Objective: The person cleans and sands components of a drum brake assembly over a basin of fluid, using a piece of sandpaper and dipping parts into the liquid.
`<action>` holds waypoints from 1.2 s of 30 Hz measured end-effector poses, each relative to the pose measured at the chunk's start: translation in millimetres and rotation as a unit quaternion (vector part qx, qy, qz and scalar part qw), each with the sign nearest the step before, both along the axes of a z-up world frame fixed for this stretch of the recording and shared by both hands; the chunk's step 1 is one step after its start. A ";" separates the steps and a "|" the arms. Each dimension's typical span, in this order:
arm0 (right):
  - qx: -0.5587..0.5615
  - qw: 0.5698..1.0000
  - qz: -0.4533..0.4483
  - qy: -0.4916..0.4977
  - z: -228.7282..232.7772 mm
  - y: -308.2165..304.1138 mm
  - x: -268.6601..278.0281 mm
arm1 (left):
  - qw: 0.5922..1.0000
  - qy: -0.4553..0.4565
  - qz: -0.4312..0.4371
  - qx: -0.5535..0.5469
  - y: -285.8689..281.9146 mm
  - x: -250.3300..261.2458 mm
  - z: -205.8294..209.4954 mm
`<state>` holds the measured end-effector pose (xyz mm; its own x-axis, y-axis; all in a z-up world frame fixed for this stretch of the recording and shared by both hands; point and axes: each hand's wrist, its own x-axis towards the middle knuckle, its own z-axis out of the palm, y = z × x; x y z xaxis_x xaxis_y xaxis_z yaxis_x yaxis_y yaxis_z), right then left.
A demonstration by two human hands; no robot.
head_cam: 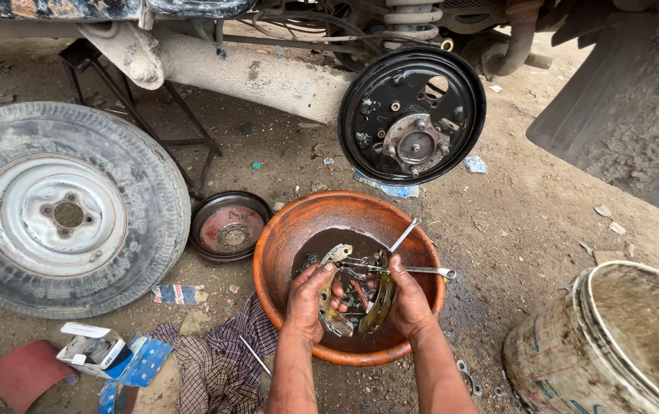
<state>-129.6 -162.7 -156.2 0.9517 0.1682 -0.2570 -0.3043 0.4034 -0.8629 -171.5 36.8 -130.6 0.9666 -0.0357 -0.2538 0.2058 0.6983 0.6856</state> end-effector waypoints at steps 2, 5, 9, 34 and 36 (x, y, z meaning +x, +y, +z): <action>-0.003 0.999 0.008 -0.039 3.6 -6.1 -6.6 | 0.999 -0.027 0.007 0.040 -2.4 2.8 7.6; 0.005 0.998 0.007 -0.058 7.2 -16.2 -8.7 | 0.993 -0.020 -0.019 0.114 2.2 15.0 25.2; -0.073 0.992 -0.001 -0.099 27.9 -20.1 -11.1 | 0.971 0.014 -0.007 0.237 -6.0 22.9 30.9; 0.035 0.990 0.124 -0.055 38.3 -0.4 21.6 | 0.943 -0.058 0.010 0.328 26.6 48.2 -24.9; 0.003 0.999 0.012 0.051 22.2 15.2 36.4 | 0.991 -0.063 0.048 0.112 29.0 50.4 -30.9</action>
